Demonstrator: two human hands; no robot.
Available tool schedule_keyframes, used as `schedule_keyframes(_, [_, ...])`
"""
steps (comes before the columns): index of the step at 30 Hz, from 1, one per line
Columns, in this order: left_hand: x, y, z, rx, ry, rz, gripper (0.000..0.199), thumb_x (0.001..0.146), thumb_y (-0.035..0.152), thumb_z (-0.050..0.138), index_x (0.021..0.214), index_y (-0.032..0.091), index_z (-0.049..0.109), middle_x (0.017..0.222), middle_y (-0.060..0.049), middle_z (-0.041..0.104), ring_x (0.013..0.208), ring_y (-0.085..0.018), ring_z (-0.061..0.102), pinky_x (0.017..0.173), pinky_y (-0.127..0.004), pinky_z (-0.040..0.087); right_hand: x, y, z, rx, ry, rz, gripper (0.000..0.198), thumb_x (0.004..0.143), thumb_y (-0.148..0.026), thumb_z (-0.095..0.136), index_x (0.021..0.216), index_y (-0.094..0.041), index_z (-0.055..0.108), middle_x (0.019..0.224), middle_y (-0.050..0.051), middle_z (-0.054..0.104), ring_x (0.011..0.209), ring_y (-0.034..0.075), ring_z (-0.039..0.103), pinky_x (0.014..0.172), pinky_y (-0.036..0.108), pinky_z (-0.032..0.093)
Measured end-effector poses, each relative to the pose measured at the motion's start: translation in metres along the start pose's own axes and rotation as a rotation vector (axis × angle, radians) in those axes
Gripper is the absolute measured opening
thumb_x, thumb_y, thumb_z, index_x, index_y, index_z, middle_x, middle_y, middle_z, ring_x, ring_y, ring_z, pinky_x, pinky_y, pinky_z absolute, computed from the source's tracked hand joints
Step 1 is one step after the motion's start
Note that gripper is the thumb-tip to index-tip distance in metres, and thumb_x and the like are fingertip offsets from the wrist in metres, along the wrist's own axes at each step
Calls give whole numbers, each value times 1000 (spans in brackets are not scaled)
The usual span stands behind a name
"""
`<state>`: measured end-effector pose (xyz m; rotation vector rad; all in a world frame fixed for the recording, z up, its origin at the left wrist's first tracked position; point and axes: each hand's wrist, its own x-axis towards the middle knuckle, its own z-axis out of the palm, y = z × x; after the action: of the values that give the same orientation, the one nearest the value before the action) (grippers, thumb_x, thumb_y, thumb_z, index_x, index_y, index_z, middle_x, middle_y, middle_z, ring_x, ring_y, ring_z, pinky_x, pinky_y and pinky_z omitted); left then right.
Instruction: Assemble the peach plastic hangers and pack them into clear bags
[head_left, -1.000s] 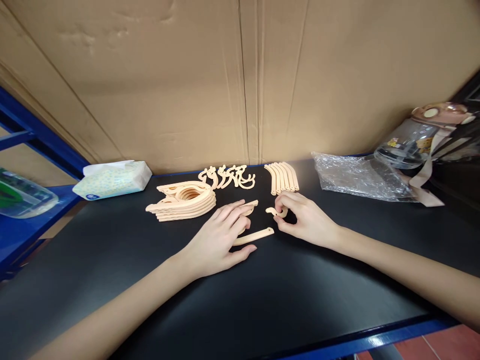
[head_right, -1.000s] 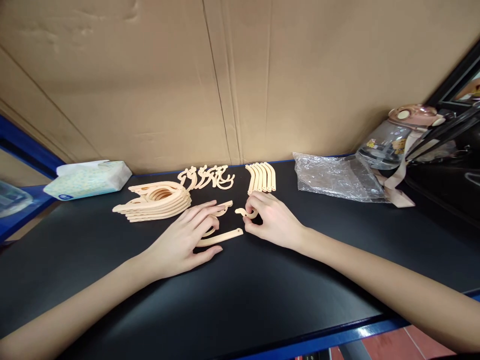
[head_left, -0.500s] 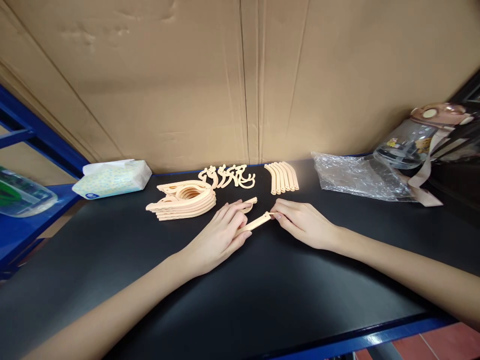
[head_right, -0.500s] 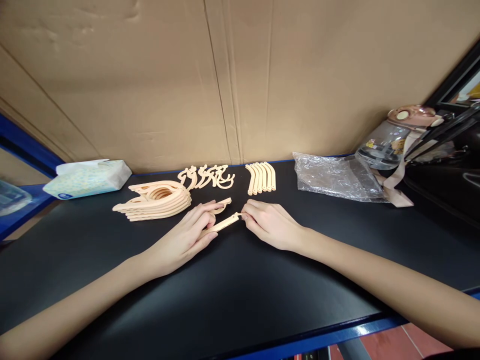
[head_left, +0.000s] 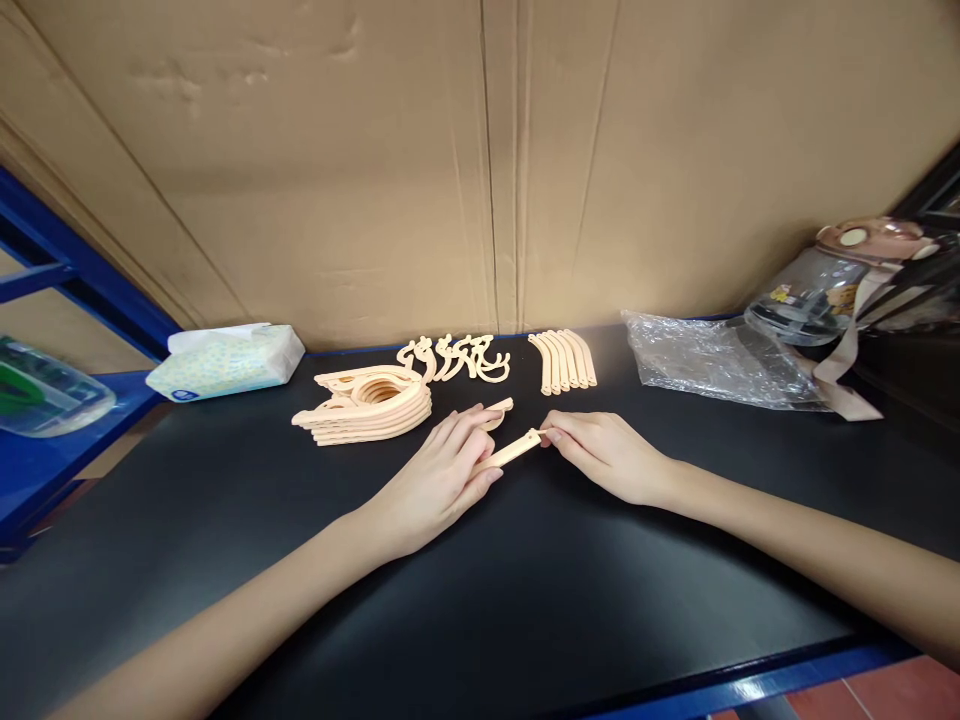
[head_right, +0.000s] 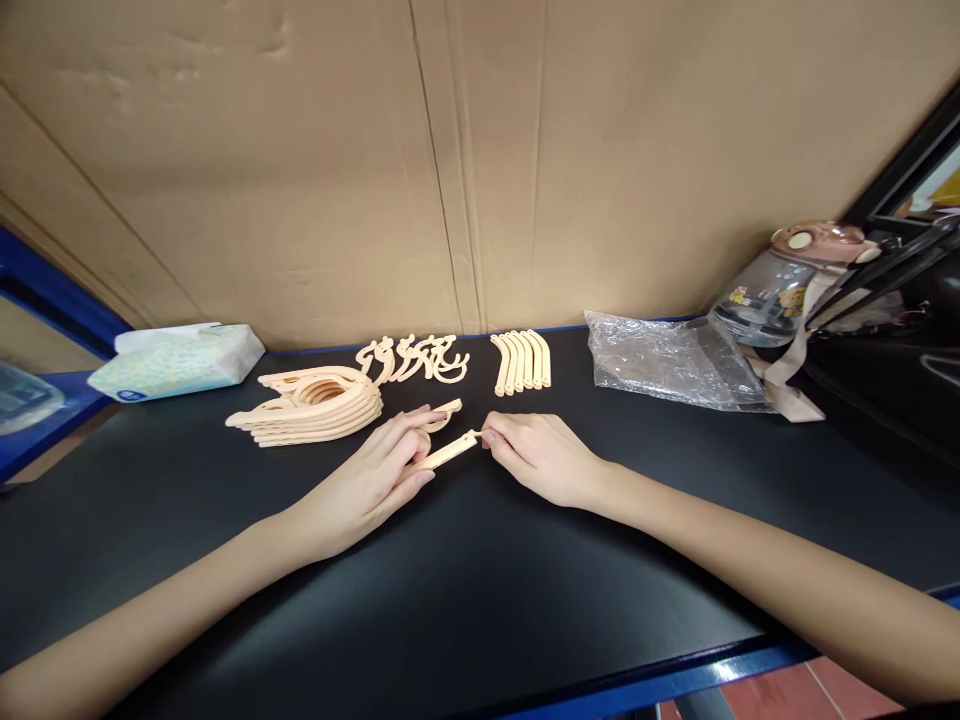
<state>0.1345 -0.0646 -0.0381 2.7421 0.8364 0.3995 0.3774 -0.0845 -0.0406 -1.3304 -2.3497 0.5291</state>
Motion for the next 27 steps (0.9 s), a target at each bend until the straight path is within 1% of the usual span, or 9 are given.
schedule_keyframes(6, [0, 2, -1, 8, 1, 1, 14, 100, 29, 36, 88, 21, 38, 144, -10, 40, 139, -24, 29, 112, -52, 30, 0, 0, 1, 40, 16, 14, 27, 99, -28, 28, 86, -22, 50, 81, -1, 60, 72, 14, 54, 69, 27, 37])
schedule_keyframes(9, [0, 1, 0, 8, 4, 1, 14, 100, 29, 36, 88, 21, 38, 144, -10, 39, 139, -24, 29, 112, -52, 30, 0, 0, 0, 67, 12, -15, 26, 99, -28, 28, 90, -22, 53, 85, 0, 61, 75, 14, 56, 72, 27, 39])
schedule_keyframes(14, [-1, -1, 1, -2, 15, 5, 13, 100, 29, 36, 90, 21, 39, 142, -11, 41, 139, -23, 28, 113, -51, 30, 0, 0, -1, 102, 22, -14, 27, 99, -28, 27, 87, -22, 50, 80, -1, 60, 72, 14, 54, 70, 27, 39])
schedule_keyframes(18, [-1, -3, 2, 17, 14, 5, 12, 100, 30, 36, 101, 20, 42, 143, -12, 40, 140, -24, 27, 113, -53, 29, -2, 0, 0, 101, 20, 13, 26, 99, -29, 27, 87, -22, 49, 78, -1, 58, 70, 14, 54, 68, 26, 39])
schedule_keyframes(21, [-1, -2, 2, 62, -6, 16, 18, 100, 29, 34, 111, 20, 46, 146, -11, 37, 141, -26, 25, 113, -54, 28, -2, 0, 2, 101, 13, 9, 26, 98, -30, 26, 87, -22, 48, 79, -1, 58, 70, 14, 54, 69, 27, 39])
schedule_keyframes(27, [-2, -2, 2, 101, -35, 18, 24, 100, 27, 32, 114, 20, 50, 150, -9, 30, 142, -28, 22, 114, -54, 28, -2, -1, 2, 64, -4, 4, 24, 98, -29, 27, 85, -22, 45, 77, -1, 56, 68, 14, 52, 67, 27, 38])
